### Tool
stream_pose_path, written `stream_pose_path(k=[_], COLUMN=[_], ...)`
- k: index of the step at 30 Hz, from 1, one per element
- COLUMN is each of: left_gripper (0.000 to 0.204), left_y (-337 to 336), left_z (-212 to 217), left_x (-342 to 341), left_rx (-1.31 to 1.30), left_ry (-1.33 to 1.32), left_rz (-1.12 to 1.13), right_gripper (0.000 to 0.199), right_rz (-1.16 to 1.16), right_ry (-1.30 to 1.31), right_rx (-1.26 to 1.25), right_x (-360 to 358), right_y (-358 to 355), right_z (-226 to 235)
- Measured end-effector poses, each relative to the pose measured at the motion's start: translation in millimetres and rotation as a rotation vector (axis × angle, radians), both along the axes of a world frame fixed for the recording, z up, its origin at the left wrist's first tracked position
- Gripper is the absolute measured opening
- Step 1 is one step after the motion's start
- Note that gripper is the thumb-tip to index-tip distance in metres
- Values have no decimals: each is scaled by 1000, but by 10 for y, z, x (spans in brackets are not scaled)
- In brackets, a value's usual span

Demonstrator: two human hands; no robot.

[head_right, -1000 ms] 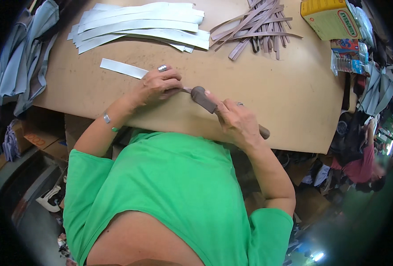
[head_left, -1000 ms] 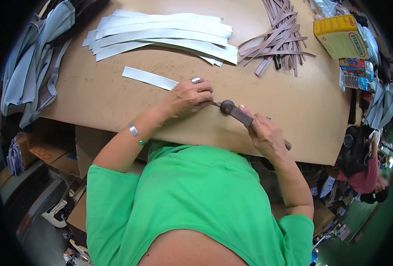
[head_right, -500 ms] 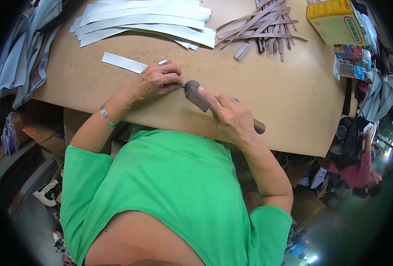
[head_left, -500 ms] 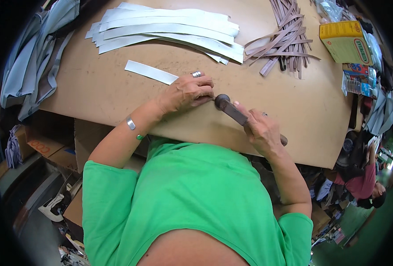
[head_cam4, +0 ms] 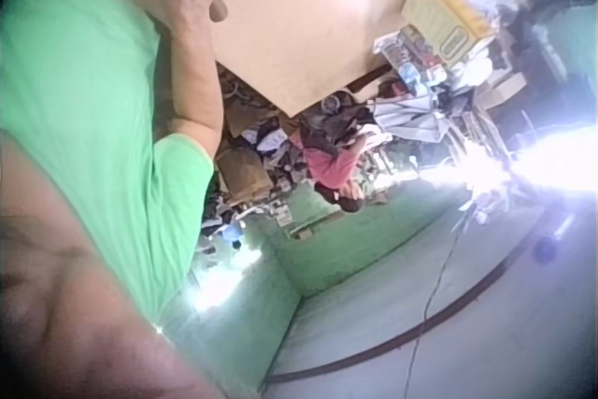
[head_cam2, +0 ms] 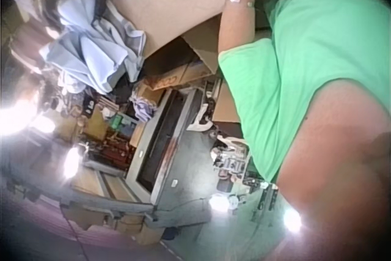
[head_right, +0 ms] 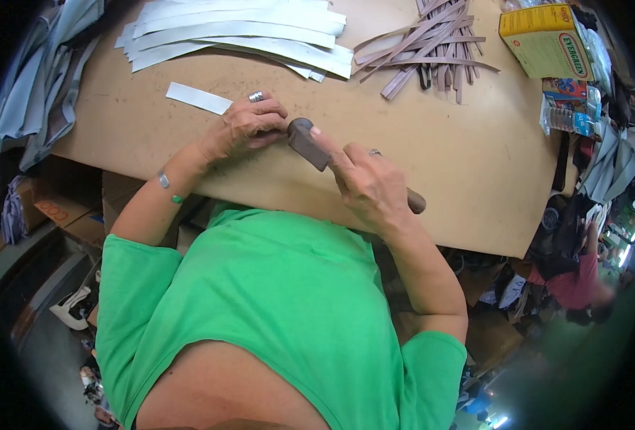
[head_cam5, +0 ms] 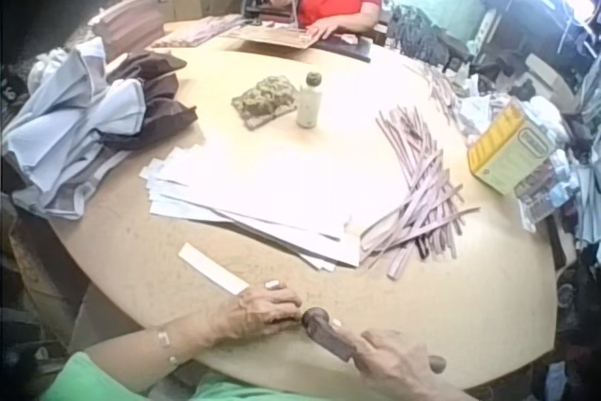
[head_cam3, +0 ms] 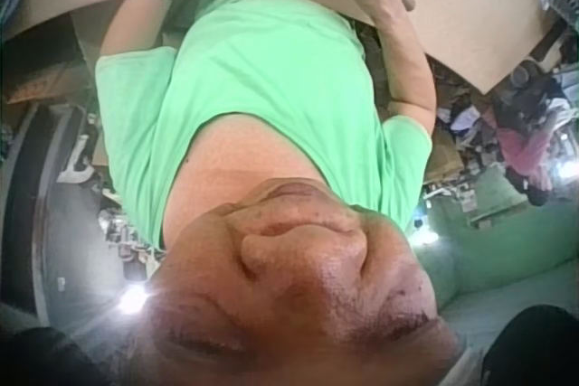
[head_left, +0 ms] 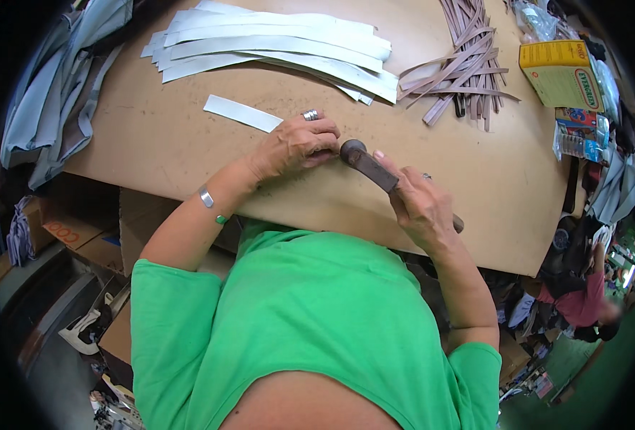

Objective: The person uses a hammer to flatten or bond leather strips on a workbench, handling individual strips from a pile and placing them onto other strips before striking them.

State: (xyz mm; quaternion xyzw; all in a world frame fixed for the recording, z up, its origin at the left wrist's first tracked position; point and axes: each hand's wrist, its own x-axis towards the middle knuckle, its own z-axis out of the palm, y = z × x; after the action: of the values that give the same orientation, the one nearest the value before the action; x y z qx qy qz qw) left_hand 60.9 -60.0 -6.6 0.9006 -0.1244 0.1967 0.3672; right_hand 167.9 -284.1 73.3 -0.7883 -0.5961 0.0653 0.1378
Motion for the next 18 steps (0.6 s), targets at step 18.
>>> stream_pose_path(k=[18], left_gripper=[14], left_y=[-64], left_z=[-14], left_x=[5], left_rx=[-55], left_ry=[77], left_rz=[-40], right_gripper=[66], right_rz=[-32], right_ry=[85], right_rx=[27], right_x=[15], right_y=[-331], right_z=[-84])
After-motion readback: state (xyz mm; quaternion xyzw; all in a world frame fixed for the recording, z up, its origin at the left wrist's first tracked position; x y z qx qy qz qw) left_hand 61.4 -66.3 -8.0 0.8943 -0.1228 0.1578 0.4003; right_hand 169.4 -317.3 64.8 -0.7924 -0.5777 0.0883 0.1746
